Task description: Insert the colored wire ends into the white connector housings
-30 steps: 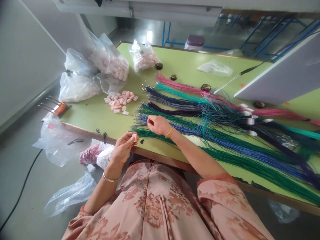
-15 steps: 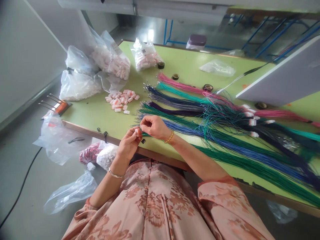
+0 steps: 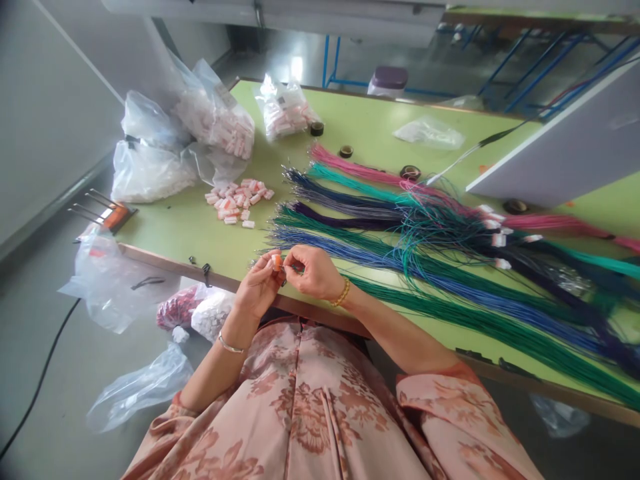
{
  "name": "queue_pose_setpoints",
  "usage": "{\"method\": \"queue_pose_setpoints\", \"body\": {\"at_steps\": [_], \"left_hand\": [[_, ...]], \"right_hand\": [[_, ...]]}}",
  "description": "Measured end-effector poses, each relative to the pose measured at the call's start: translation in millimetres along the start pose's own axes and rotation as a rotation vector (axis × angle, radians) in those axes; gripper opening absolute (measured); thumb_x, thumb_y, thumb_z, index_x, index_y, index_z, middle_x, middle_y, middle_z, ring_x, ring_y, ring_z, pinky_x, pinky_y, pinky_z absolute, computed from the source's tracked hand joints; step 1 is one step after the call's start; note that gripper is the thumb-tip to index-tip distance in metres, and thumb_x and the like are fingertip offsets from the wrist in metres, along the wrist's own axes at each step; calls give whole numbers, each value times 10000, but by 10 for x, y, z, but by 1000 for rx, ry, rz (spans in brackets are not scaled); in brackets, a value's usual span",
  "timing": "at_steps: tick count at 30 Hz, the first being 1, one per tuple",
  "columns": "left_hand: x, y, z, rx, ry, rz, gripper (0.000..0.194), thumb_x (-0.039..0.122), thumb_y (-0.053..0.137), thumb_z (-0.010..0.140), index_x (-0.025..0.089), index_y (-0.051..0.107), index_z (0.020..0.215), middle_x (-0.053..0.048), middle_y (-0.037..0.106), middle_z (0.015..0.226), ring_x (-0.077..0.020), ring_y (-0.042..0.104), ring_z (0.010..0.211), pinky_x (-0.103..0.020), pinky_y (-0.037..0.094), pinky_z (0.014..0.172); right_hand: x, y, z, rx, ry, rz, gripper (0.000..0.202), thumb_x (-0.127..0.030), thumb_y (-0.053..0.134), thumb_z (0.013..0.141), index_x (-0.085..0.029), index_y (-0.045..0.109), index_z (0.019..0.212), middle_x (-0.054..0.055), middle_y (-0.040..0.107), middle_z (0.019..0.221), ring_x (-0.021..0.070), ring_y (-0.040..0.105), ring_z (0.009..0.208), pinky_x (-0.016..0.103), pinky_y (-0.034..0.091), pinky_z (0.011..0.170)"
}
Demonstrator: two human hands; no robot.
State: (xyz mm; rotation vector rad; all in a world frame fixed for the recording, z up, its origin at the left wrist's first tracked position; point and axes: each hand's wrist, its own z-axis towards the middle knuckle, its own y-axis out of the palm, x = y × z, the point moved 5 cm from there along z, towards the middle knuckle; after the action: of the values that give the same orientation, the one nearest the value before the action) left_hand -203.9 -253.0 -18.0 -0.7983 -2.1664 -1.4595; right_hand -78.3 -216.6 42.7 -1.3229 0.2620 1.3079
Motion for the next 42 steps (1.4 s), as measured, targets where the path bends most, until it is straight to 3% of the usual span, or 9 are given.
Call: {"method": "queue_pose_setpoints", "body": {"at_steps": [9, 14, 19, 26, 29, 33, 37, 42], "left_hand": [[-19, -2, 3, -13, 87, 110, 309, 260, 848, 643, 158, 695, 892, 7, 641, 773, -53, 534, 630, -195, 443, 640], [-38, 17, -23, 67, 178, 224, 330, 324, 848, 644, 163, 683, 880, 10, 642, 748, -49, 504, 595, -198, 403, 590], [22, 63, -17, 44, 191, 261, 341, 343, 842, 646, 163, 676, 883, 4, 638, 736, -59, 507, 593, -211, 391, 574], [-34, 61, -22, 55, 228, 365, 368, 402, 850, 625, 160, 682, 845, -4, 653, 727, -72, 532, 613, -223, 411, 603], [-44, 66, -12, 45, 214, 407, 365, 402, 847, 626, 154, 687, 841, -4, 649, 708, -77, 532, 614, -229, 412, 612], [-14, 83, 28, 32, 161, 372, 347, 373, 833, 644, 162, 690, 878, -1, 649, 723, -76, 531, 621, -223, 398, 602], [0, 96, 93, 22, 128, 320, 328, 341, 832, 646, 168, 682, 881, -3, 659, 760, -73, 557, 657, -213, 417, 631], [-28, 67, 153, 10, 114, 284, 317, 321, 826, 659, 159, 680, 890, -4, 651, 756, -70, 570, 657, -204, 424, 628]], "right_hand": [[-110, 12, -49, 29, -155, -207, 147, -160, 506, 825, -190, 528, 683, 12, 545, 649, 117, 471, 604, 243, 362, 599], [-30, 42, -91, 41, -108, -157, 163, -191, 510, 851, -191, 536, 690, 16, 575, 656, 118, 484, 603, 244, 368, 600], [24, 9, -108, 19, -57, -102, 128, -183, 516, 839, -186, 552, 716, 14, 593, 673, 112, 488, 596, 235, 372, 594], [24, 108, -175, 34, -53, -234, 141, -197, 487, 818, -194, 498, 677, 9, 551, 625, 113, 420, 558, 255, 323, 579], [57, 86, -172, -24, -29, -224, 125, -208, 506, 798, -187, 527, 677, 12, 564, 627, 116, 436, 570, 255, 330, 589], [259, -189, 13, -124, 70, -91, 183, -272, 509, 859, -176, 625, 755, 10, 627, 684, 114, 506, 606, 235, 370, 606], [659, -546, 312, 1, 246, -362, 183, -252, 531, 857, -167, 686, 809, 46, 682, 791, 142, 560, 685, 254, 391, 665], [953, -429, 520, -133, 352, -688, 165, -255, 569, 851, -185, 718, 862, 79, 699, 937, 179, 603, 800, 265, 363, 640]]}}
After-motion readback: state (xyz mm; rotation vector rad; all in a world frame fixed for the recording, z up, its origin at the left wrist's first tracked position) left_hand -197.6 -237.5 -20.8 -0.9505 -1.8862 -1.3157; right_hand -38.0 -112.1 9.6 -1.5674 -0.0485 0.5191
